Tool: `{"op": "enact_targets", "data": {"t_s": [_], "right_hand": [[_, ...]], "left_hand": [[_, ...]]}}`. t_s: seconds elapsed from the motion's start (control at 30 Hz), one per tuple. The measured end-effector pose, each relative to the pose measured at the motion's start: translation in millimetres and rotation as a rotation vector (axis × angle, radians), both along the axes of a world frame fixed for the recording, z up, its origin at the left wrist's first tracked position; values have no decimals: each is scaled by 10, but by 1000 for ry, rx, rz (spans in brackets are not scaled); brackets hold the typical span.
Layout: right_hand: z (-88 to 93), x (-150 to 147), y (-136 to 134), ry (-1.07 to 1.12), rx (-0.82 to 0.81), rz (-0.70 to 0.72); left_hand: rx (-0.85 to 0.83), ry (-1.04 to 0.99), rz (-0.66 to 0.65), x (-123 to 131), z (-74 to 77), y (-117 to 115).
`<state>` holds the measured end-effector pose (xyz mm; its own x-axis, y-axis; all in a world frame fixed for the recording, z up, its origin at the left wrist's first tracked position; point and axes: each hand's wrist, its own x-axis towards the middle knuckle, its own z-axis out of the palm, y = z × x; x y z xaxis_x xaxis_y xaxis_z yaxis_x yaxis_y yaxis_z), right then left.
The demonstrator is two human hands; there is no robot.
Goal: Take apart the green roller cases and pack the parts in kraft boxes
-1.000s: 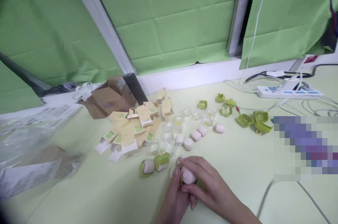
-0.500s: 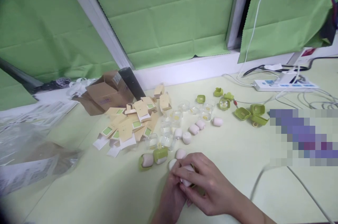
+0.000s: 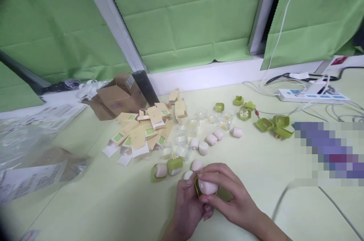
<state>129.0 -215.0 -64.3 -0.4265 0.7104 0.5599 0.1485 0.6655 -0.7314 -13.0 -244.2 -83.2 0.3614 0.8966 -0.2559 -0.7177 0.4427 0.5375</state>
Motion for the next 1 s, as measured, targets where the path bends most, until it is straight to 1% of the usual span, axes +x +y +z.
{"op": "enact_targets", "data": {"t_s": [0.1, 0.27, 0.43, 0.7, 0.87, 1.0], "right_hand": [[0, 22, -7, -66, 39, 16], [10, 20, -22, -66, 82, -14], [17, 5, -25, -42, 93, -6], [-43, 1, -66, -108, 121, 20], [-3, -18, -92, -165, 109, 90], [49, -22, -123, -214, 117, 72]], "left_hand": [[9, -11, 9, 5, -20, -3], [50, -20, -7, 12, -27, -2], [78, -13, 16, 17, 1, -5], [101, 63, 15, 25, 17, -27], [64, 137, 34, 19, 69, -23], [81, 146, 47, -5, 67, -43]]}}
